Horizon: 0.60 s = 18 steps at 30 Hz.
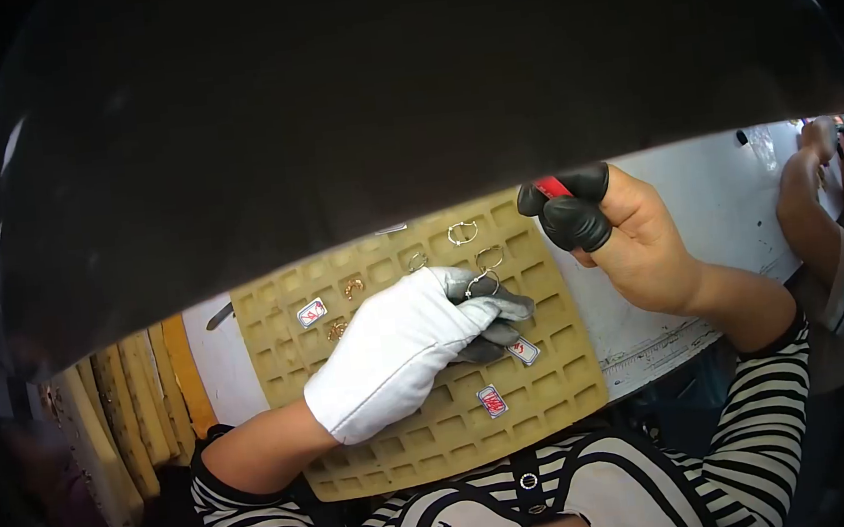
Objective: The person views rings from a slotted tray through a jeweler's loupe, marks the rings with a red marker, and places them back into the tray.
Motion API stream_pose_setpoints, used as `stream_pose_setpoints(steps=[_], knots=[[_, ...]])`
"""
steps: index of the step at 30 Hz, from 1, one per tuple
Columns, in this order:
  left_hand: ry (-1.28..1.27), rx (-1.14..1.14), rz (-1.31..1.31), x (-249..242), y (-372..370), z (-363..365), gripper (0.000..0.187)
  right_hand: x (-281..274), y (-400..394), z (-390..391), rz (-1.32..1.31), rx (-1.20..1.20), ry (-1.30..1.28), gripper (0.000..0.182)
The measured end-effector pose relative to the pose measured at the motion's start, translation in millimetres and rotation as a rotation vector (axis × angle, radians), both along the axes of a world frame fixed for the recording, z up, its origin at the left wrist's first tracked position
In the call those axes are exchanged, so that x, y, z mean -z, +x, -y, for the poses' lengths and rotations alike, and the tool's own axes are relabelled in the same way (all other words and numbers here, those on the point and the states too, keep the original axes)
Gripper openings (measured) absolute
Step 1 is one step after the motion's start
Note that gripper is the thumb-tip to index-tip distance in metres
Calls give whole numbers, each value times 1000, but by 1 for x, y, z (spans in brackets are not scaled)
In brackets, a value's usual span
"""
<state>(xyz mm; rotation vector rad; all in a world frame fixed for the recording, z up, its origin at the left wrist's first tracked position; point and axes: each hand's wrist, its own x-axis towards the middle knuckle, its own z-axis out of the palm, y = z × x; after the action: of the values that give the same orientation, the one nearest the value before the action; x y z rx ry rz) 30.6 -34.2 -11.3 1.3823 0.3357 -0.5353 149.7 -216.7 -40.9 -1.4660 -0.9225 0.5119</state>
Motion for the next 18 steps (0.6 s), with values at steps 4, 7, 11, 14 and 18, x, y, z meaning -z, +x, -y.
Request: stream_pose_setpoints(steps=[4, 7, 11, 14, 18], knots=[[-28, -7, -3, 1, -1, 0, 30, 0, 6, 1, -275, -119, 144, 23], [-14, -1, 9, 3, 0, 0, 30, 10, 5, -8, -158, -47, 318, 23], [-1, 3, -4, 8, -2, -4, 30, 13, 16, -3, 193, 44, 233, 24], [-30, 17, -33, 7, 2, -2, 30, 6, 20, 3, 483, 115, 178, 24], [-66, -7, -24, 6, 0, -3, 30, 2, 6, 3, 728, 211, 98, 24]])
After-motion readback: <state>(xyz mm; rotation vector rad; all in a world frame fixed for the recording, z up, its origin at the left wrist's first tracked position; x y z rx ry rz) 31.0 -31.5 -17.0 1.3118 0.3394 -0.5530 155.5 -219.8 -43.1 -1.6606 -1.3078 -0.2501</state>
